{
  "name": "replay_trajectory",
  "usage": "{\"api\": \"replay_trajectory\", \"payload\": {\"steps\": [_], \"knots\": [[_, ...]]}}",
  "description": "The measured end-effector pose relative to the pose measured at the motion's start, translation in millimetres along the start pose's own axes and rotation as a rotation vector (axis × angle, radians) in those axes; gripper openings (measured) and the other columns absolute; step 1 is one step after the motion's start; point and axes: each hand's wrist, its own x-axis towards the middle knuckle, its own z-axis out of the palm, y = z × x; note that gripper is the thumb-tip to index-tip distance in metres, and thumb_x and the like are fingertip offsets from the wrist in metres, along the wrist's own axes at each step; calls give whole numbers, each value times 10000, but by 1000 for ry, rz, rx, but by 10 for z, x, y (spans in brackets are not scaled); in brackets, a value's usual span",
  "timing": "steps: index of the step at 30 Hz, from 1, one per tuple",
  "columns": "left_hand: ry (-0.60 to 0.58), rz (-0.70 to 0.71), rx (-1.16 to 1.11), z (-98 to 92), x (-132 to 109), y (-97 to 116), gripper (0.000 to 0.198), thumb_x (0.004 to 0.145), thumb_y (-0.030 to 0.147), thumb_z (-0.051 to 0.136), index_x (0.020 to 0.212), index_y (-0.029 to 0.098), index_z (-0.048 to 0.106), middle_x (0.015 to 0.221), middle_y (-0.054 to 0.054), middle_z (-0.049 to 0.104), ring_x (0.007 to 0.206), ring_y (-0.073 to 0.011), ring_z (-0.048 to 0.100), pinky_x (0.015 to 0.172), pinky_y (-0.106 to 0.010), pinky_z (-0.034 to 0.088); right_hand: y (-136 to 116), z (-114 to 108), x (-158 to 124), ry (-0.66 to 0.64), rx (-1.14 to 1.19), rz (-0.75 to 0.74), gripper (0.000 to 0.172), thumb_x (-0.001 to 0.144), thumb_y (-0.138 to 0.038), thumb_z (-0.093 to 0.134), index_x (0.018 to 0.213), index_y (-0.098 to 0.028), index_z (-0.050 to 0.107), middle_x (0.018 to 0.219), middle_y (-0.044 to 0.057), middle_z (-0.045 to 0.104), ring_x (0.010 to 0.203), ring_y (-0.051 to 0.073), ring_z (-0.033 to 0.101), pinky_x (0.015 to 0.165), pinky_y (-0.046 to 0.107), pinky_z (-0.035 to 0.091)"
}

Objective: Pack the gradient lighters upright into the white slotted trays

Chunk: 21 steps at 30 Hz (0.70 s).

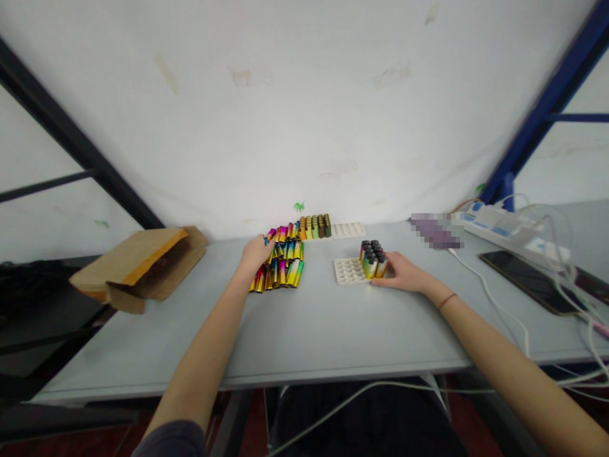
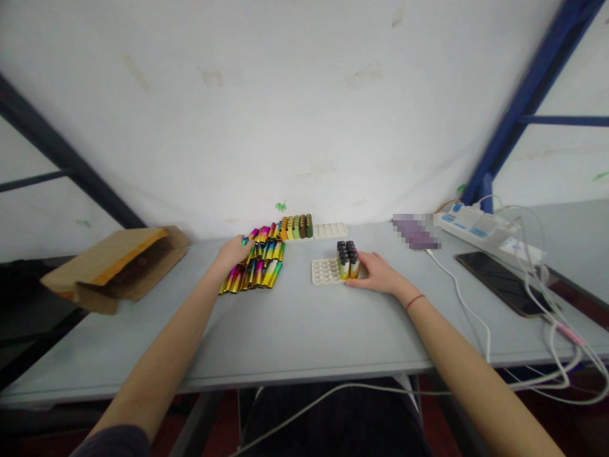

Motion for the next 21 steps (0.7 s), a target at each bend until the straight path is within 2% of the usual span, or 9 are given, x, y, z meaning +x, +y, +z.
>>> {"api": "replay_trajectory", "payload": {"steps": [5, 8, 10, 13, 17, 19, 21], "knots": [[-74, 48, -24, 30, -38, 10, 487, 1012, 292, 358, 1368, 111, 636, 1340, -219, 723, 1289, -363, 668, 1065, -420, 496, 3, 0, 1, 4, 1, -3, 555, 760, -601, 805, 1119, -185, 726, 1042, 122, 780, 905, 327, 689, 880, 455, 538], [-96, 65, -85, 108, -62, -13, 506, 1006, 271, 343, 1391, 108, 628, 1357, -219, 713, 1316, -359, 652, 1104, -437, 482, 5, -3, 2, 0, 1, -4, 545, 764, -601, 802, 1115, -192, 725, 1037, 118, 782, 897, 320, 685, 884, 458, 541], [-66, 83, -140, 171, -91, -32, 528, 1015, 273, 309, 1413, 114, 618, 1404, -217, 683, 1369, -348, 613, 1146, -460, 459, 4, -2, 2, -2, -5, -3, 550, 767, -603, 798, 1118, -186, 723, 1037, 119, 781, 903, 319, 685, 890, 457, 541], [-14, 69, -202, 236, -149, -59, 574, 1039, 335, 255, 1482, 150, 570, 1558, -203, 562, 1484, -352, 491, 1205, -541, 396, -1, -1, 1, -4, -12, 3, 561, 767, -606, 795, 1121, -178, 723, 1047, 125, 780, 911, 320, 683, 899, 459, 538], [-10, -7, -251, 249, -214, -86, 638, 1044, 481, 263, 1553, 184, 508, 1660, -204, 435, 1528, -439, 395, 1200, -716, 296, -10, -9, 1, -7, -2, -5, 558, 771, -607, 791, 1123, -179, 726, 1061, 127, 784, 904, 324, 683, 896, 464, 534], [-13, -33, -260, 250, -223, -103, 673, 1035, 533, 285, 1576, 184, 482, 1668, -217, 417, 1519, -457, 400, 1190, -740, 281, -11, -13, 1, -6, -2, -9, 552, 771, -608, 791, 1120, -185, 728, 1062, 122, 786, 904, 327, 686, 890, 462, 535], [-5, -36, -248, 261, -214, -129, 696, 1028, 562, 306, 1584, 178, 472, 1664, -226, 419, 1513, -449, 415, 1192, -712, 303, -7, -14, 2, -7, -6, -8, 551, 768, -608, 793, 1117, -187, 729, 1065, 120, 787, 908, 328, 687, 888, 460, 537]]}}
